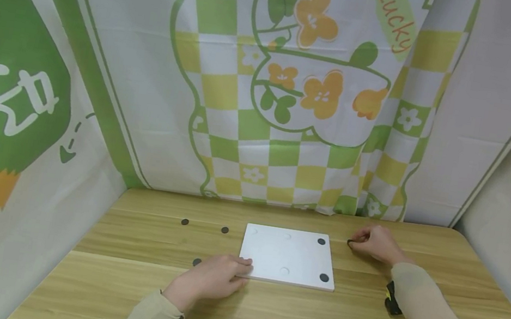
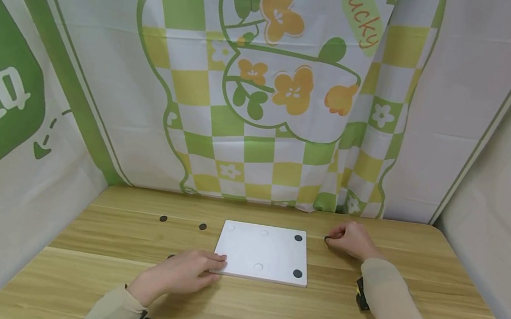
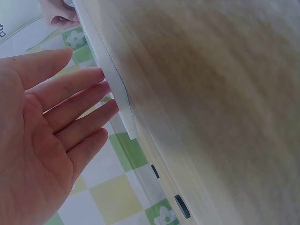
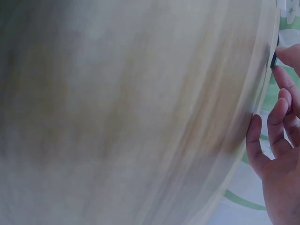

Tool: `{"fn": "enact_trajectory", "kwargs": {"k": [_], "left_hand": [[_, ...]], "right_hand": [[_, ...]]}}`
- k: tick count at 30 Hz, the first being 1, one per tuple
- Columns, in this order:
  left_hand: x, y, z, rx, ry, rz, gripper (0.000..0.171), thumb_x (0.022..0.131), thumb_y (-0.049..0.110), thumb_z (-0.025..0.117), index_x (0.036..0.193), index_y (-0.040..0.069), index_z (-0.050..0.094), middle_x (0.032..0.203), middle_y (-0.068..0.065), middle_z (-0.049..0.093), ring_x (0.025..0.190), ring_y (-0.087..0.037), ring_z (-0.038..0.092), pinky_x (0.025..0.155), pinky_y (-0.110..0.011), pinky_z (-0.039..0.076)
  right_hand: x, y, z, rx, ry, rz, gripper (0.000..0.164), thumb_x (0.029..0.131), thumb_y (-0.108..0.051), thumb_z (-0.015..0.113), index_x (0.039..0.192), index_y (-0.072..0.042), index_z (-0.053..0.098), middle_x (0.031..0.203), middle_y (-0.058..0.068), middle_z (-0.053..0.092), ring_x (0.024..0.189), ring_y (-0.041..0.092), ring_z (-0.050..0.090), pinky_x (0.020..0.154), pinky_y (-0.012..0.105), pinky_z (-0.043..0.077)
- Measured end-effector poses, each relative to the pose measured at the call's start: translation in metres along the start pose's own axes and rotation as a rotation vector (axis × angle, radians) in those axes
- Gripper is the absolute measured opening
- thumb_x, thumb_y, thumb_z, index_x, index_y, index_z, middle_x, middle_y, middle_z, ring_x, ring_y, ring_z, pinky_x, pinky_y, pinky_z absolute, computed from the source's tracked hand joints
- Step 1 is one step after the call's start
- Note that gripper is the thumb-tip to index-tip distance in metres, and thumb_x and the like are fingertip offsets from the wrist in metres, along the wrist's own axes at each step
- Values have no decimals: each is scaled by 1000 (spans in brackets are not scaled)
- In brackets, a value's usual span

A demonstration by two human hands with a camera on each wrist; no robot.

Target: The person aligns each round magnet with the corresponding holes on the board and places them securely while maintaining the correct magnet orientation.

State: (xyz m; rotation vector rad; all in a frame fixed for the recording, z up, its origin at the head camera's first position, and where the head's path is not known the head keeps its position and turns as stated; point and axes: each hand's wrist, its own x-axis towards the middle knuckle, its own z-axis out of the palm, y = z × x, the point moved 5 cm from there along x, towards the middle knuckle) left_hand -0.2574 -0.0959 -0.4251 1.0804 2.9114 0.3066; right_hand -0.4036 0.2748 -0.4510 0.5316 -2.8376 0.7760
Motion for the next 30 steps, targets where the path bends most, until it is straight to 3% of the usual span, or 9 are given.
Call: {"fn": "enact_trajectory", "kwargs": {"k": [30], "left_hand": [[-1, -1, 0, -19, -6, -11, 36, 95, 26, 55, 127, 9, 60, 136, -6, 55, 125, -24, 54, 107, -40, 43]], "right_hand": [[7, -25, 5, 27, -11, -40, 16, 75, -28, 79, 82, -15, 75, 76, -5, 69, 72, 8, 57, 65, 22, 48]]}}
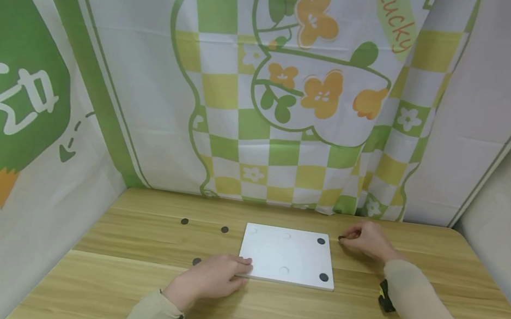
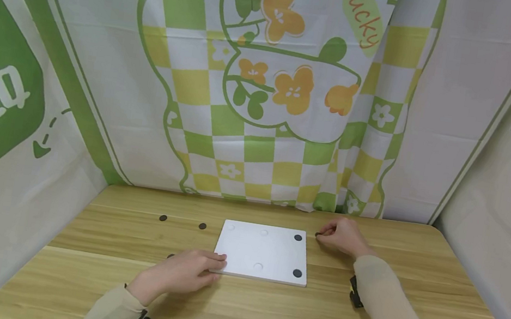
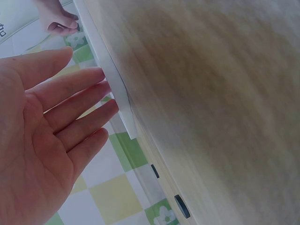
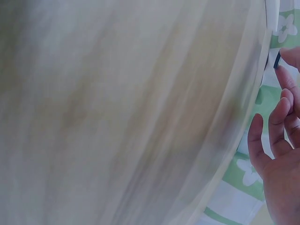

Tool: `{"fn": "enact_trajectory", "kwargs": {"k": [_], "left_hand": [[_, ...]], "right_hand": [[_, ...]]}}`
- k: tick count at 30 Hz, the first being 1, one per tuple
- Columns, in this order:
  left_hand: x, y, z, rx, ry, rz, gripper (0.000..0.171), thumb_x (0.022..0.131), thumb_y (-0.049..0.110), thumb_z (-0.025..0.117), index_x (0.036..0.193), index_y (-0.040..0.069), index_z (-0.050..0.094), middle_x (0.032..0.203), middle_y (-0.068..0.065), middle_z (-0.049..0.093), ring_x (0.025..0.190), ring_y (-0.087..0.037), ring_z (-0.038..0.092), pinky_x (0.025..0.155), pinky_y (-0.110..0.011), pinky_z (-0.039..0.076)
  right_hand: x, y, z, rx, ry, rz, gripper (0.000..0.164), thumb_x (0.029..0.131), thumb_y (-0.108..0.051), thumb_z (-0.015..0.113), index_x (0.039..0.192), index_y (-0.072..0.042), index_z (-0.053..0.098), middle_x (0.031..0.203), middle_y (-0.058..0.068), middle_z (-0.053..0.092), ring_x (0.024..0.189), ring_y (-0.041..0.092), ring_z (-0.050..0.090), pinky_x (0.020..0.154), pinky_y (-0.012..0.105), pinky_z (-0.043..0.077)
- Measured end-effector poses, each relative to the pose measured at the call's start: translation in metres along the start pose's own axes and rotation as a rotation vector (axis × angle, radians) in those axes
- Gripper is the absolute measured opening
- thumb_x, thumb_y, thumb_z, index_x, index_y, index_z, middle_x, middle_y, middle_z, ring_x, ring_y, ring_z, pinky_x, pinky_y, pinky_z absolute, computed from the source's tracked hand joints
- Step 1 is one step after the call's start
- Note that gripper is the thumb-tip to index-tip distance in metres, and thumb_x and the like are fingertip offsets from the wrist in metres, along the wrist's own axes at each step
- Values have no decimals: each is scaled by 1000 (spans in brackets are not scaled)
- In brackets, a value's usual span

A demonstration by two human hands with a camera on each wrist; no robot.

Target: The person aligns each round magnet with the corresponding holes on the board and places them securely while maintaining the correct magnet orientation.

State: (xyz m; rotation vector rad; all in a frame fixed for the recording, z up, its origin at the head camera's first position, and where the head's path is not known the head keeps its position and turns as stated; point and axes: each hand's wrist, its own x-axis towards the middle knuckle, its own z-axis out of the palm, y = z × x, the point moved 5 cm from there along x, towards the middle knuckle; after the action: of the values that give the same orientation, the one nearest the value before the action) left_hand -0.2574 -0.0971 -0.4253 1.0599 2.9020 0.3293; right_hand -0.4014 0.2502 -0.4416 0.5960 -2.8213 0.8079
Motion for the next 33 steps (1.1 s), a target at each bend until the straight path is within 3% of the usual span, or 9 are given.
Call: {"fn": "enact_trajectory", "kwargs": {"k": [9, 33], "left_hand": [[-1, 1, 1, 2, -9, -2, 36, 95, 26, 56, 127, 9, 61, 136, -6, 55, 125, -24, 54, 106, -39, 44], [0, 0, 0, 7, -2, 6, 36, 95, 26, 56, 126, 8, 61, 136, -7, 55, 124, -25, 54, 106, -40, 44]], "right_hand": [[5, -7, 5, 56, -10, -18, 13, 74, -24, 80, 81, -14, 75, 75, -5, 70, 70, 5, 57, 64, 19, 48], [16, -27, 12, 72, -18, -38, 11, 73, -21, 80, 81, -15, 75, 75, -5, 67, 73, 9, 55, 65, 20, 47]]}}
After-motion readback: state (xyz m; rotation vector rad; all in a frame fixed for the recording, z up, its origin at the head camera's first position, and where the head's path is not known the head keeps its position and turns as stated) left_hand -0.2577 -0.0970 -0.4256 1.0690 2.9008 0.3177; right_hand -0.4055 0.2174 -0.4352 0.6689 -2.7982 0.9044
